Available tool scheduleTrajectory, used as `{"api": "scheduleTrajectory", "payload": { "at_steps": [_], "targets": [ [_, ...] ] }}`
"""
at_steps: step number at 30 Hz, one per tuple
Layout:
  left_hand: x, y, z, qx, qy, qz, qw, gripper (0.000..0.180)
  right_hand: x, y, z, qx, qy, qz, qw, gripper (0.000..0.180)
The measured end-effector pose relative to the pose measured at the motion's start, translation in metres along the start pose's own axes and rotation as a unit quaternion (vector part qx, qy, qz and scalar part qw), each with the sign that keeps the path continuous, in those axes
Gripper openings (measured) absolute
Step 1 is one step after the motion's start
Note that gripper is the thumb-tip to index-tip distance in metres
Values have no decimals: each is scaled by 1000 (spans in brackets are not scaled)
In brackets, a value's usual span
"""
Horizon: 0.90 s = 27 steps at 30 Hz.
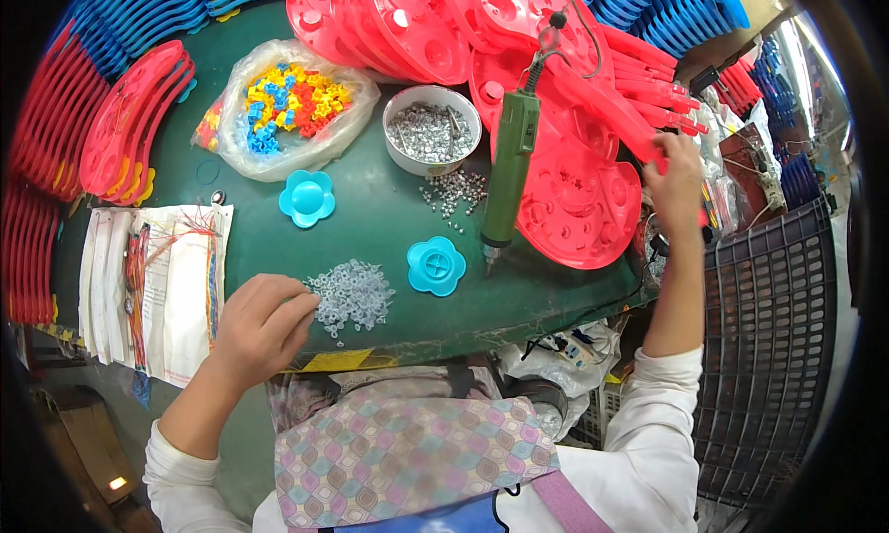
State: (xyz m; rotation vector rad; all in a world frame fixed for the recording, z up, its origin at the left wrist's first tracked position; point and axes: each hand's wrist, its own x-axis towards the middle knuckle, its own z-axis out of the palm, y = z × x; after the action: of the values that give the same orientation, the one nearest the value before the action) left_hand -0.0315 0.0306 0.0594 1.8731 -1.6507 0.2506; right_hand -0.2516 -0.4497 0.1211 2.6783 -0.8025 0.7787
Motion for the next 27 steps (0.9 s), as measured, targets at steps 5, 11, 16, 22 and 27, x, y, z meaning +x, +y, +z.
{"api": "scheduleTrajectory", "payload": {
  "at_steps": [5,11,16,22,27],
  "targets": [
    [3,12,9,-73,-25,-29,997,28,-20,-11,-131,-40,-84,-58,994,29],
    [13,33,13,-631,-180,-342,673,49,-73,-81,-213,61,-148,-115,980,34],
    [20,50,0,-772,-18,-381,508,78,-74,-158,-142,224,-145,-325,907,30],
    [-47,-5,-38,-630,158,-438,621,73,-48,-193,-48,307,26,-236,922,51],
    [-82,-32,-51,-634,192,-460,591,71,-59,-208,-4,776,-289,196,525,66]
  ]
}}
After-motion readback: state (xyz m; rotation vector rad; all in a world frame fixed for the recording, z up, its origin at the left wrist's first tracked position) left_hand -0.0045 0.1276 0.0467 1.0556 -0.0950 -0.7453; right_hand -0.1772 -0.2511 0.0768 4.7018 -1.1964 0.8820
